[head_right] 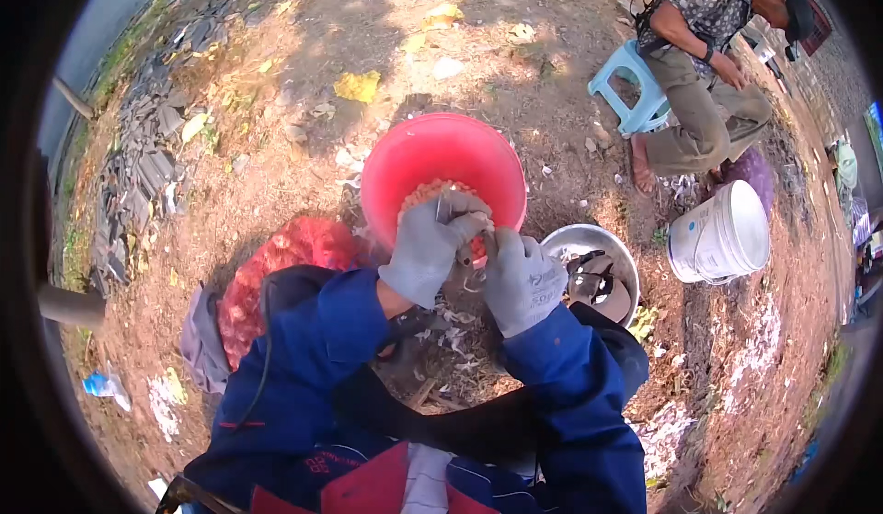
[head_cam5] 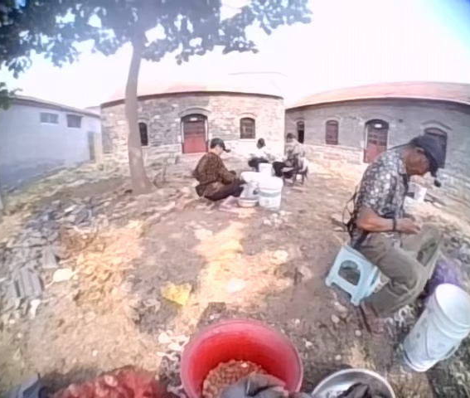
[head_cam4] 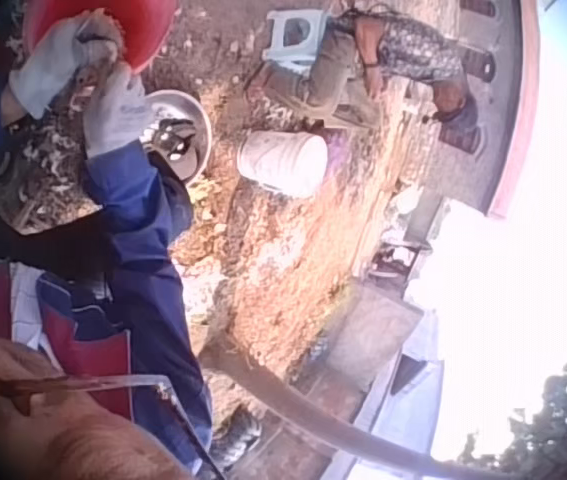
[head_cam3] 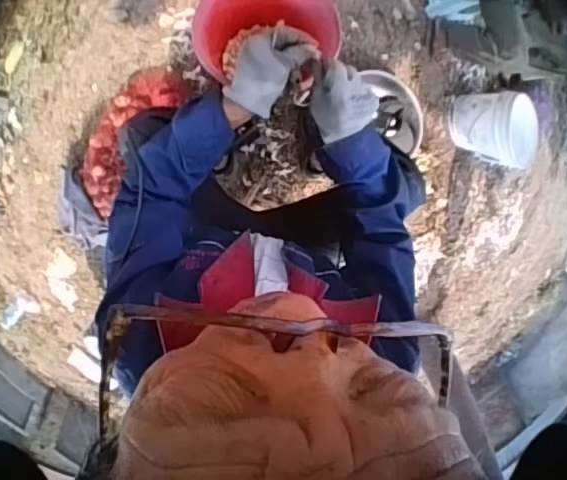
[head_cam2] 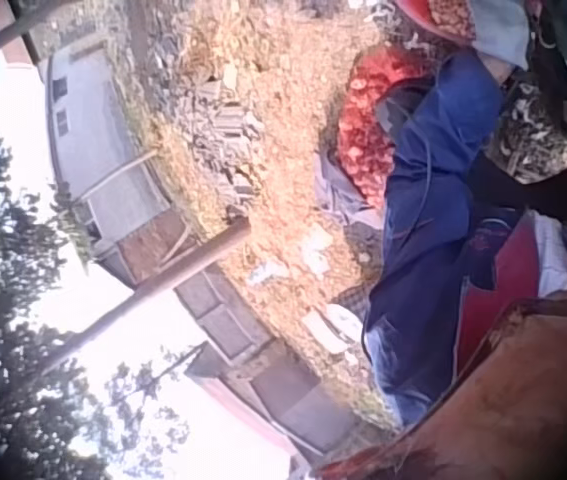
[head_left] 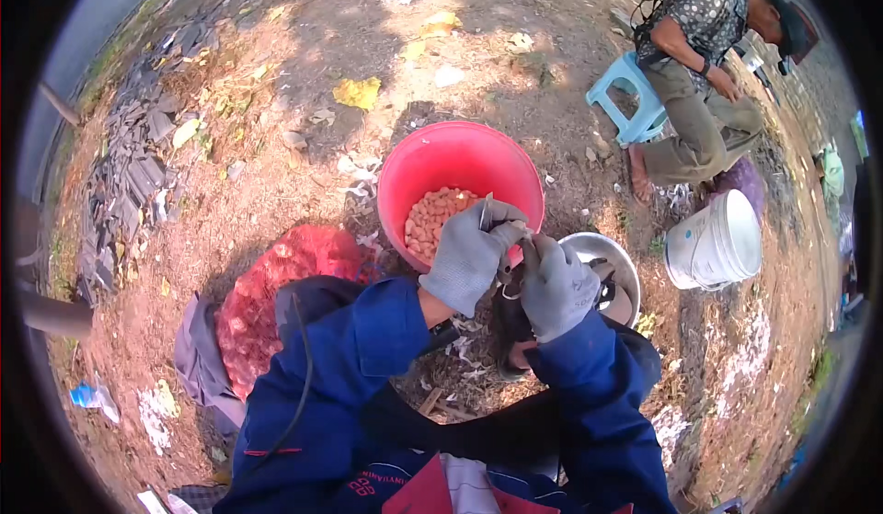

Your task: Peeling skins off garlic cloves using a knife.

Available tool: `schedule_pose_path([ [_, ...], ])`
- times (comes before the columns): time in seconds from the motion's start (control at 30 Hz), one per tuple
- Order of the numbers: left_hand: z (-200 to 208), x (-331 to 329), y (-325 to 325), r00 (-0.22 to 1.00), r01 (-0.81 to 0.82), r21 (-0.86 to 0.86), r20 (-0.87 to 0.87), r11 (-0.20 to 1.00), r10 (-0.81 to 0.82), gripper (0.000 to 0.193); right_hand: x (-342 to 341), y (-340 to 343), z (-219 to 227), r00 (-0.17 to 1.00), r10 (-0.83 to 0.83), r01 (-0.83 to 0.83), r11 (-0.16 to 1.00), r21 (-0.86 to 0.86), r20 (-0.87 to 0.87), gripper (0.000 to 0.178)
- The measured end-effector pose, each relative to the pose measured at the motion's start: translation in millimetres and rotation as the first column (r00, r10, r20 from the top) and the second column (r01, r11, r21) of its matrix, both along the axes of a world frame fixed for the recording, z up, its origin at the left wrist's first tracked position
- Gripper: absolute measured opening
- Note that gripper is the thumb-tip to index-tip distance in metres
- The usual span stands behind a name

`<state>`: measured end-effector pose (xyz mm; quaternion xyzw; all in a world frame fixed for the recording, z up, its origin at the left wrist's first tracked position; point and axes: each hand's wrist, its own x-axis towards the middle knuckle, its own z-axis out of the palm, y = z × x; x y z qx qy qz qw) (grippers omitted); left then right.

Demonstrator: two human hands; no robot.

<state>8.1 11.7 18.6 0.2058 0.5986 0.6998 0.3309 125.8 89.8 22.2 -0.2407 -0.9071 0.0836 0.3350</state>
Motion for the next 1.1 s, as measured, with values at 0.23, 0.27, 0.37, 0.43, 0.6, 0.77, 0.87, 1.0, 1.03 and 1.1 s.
schedule_pose_path([
  [0.23,3,-10,-1,0.996,0.050,0.019,0.074,0.999,-0.052,0.009,0,1,3,0.974,-0.066,-0.108,0.710,-0.696,-0.217,0.020],
  [0.27,-1,-11,-1,0.998,0.038,0.044,-0.048,0.998,-0.036,0.009,-1,1,11,0.963,-0.136,-0.183,0.303,-0.935,-0.233,0.022],
  [0.37,-2,-15,-3,0.941,0.093,0.041,-0.329,0.995,-0.075,0.011,-1,6,28,0.994,0.008,-0.108,0.312,-0.944,-0.111,0.026],
  [0.43,3,-19,-6,0.869,0.153,0.005,-0.477,0.988,-0.132,0.013,1,6,29,0.999,0.048,-0.014,0.394,-0.919,0.005,0.027],
  [0.6,22,-15,-9,0.884,0.200,-0.050,-0.422,0.978,-0.202,0.020,8,10,-4,0.997,0.014,-0.063,0.637,-0.768,-0.069,0.027],
  [0.77,24,-31,-15,0.932,0.308,-0.166,-0.146,0.937,-0.332,0.025,8,6,4,0.996,-0.011,-0.052,0.696,-0.716,-0.084,0.028],
  [0.87,18,-23,-16,0.855,0.304,-0.101,-0.409,0.947,-0.318,0.026,7,5,7,0.993,-0.013,-0.074,0.695,-0.716,-0.115,0.028],
  [1.0,17,-17,-15,0.698,0.351,-0.089,-0.639,0.932,-0.323,0.026,10,12,-6,0.988,0.022,-0.125,0.693,-0.710,-0.153,0.028],
  [1.03,17,-17,-16,0.699,0.349,-0.090,-0.638,0.933,-0.323,0.026,10,12,-7,0.988,0.023,-0.126,0.692,-0.711,-0.153,0.028],
  [1.1,15,-17,-16,0.686,0.345,-0.091,-0.655,0.934,-0.317,0.027,10,10,-8,0.991,0.005,-0.094,0.738,-0.668,-0.134,0.028],
])
